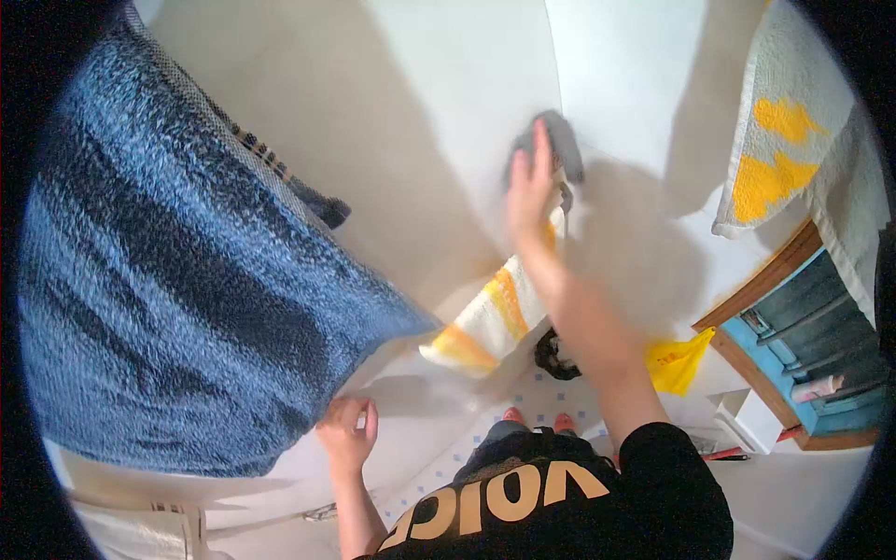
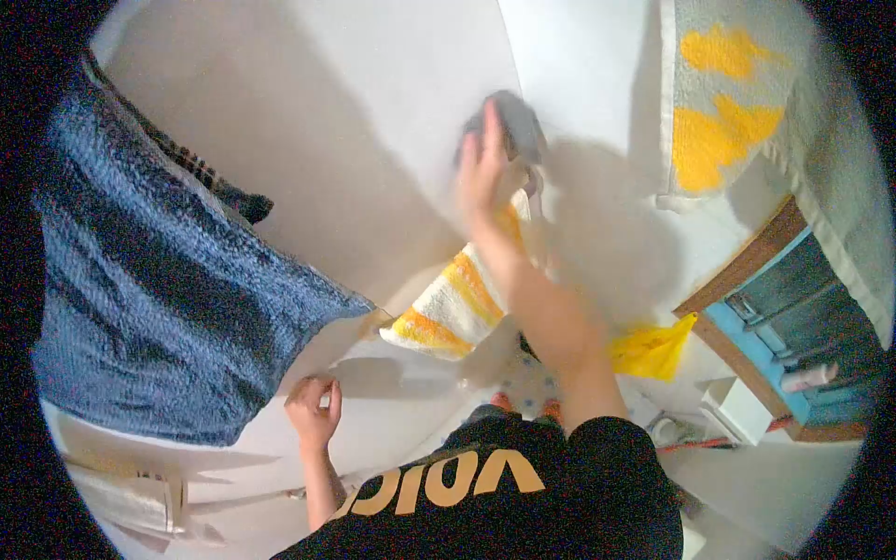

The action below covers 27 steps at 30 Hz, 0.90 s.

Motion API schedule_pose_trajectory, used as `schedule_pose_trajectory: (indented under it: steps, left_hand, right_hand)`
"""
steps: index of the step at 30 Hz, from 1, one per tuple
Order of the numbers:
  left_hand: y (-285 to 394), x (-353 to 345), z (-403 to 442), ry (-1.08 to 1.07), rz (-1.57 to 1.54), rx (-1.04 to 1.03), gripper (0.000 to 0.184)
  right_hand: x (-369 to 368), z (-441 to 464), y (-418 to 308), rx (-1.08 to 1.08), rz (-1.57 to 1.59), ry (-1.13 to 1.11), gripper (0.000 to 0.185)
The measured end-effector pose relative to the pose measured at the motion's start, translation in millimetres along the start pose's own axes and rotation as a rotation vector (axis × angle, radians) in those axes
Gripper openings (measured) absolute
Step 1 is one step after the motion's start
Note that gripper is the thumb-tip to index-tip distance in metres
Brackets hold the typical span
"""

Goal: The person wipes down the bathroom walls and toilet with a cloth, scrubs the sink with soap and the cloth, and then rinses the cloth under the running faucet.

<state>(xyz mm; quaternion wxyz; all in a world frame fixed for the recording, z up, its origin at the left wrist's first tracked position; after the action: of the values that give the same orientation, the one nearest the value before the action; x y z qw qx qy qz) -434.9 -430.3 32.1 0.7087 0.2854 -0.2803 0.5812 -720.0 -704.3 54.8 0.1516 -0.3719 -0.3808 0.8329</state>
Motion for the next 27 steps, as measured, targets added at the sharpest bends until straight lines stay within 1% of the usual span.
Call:
schedule_pose_trajectory:
  steps: [1,3,4,6,7,9,10,12,13,14,15,16,17,19,20,22,23,25,27]
  left_hand:
    - [5.4,-1.3,0.9,0.005,0.004,0.007,0.009]
    - [12.3,1.9,2.4,0.081,0.003,0.056,0.008]
    - [16.6,4.4,3.8,0.098,0.021,0.064,0.008]
    - [21.1,14.7,4.7,0.244,0.011,0.138,0.006]
    - [19.1,17.7,0.7,0.261,0.027,0.144,0.006]
    - [9.6,27.1,-13.9,0.438,0.135,0.127,0.015]
    - [3.0,29.0,-25.2,0.450,0.141,0.130,0.015]
    - [-11.8,37.1,-50.9,0.567,0.252,0.337,0.037]
    - [-9.5,39.7,-52.8,0.566,0.257,0.345,0.037]
    - [-8.0,44.7,-55.8,0.581,0.296,0.412,0.047]
    - [-7.8,49.0,-59.2,0.595,0.337,0.478,0.057]
    - [-15.7,49.3,-65.6,0.525,0.392,0.496,0.070]
    - [-15.3,50.0,-68.5,0.522,0.401,0.500,0.070]
    - [-14.3,47.4,-65.3,0.416,0.492,0.408,0.073]
    - [-13.9,47.9,-64.3,0.424,0.491,0.404,0.073]
    - [-13.7,44.9,-64.1,0.375,0.508,0.465,0.076]
    - [-12.6,45.5,-62.9,0.384,0.500,0.465,0.076]
    - [-10.8,44.8,-61.3,0.360,0.493,0.506,0.077]
    - [-13.2,43.2,-66.4,0.380,0.466,0.542,0.079]
  right_hand:
    - [-2.0,-23.3,-17.3,0.075,-0.021,-0.021,0.048]
    - [-8.0,-83.0,-24.1,0.284,-0.041,-0.235,0.052]
    - [-7.0,-113.5,-39.2,0.307,0.021,-0.374,0.051]
    - [-3.4,-167.6,-68.0,0.345,0.127,-0.652,0.051]
    - [-4.8,-173.4,-76.3,0.391,0.156,-0.735,0.051]
    - [-11.4,-161.9,-85.2,0.549,0.165,-0.750,0.051]
    - [-18.0,-148.7,-87.9,0.646,0.156,-0.729,0.051]
    - [-35.8,-108.2,-87.4,0.854,0.109,-0.565,0.052]
    - [-44.7,-87.0,-87.2,0.939,0.080,-0.463,0.052]
    - [-54.0,-65.1,-84.3,0.937,0.082,-0.373,0.052]
    - [-62.1,-43.9,-81.1,0.881,0.110,-0.301,0.053]
    - [-68.3,-20.6,-74.8,0.707,0.211,-0.268,0.052]
    - [-74.2,2.3,-68.2,0.538,0.330,-0.222,0.052]
    - [-72.2,45.1,-56.7,0.697,0.119,-0.139,0.042]
    - [-71.1,66.4,-51.2,0.773,0.016,-0.089,0.038]
    - [-53.1,79.6,-53.0,0.491,-0.075,-0.100,0.040]
    - [-44.9,83.5,-51.0,0.540,-0.055,-0.036,0.042]
    - [-31.4,75.9,-27.7,0.542,-0.200,-0.033,0.045]
    - [-21.4,45.2,-13.0,0.391,-0.156,-0.066,0.044]
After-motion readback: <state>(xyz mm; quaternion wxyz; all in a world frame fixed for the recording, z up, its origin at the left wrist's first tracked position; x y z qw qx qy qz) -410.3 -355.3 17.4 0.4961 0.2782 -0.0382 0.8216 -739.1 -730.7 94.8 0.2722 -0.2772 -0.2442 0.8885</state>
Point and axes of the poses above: each hand's wrist, its own z-axis towards the middle knuckle, its own x-axis out of the back of the hand, y = z × x, the point moved 3 cm from there along z, towards the middle knuckle, and after that the axes turned 13 degrees about y, right-handed, at the moved point
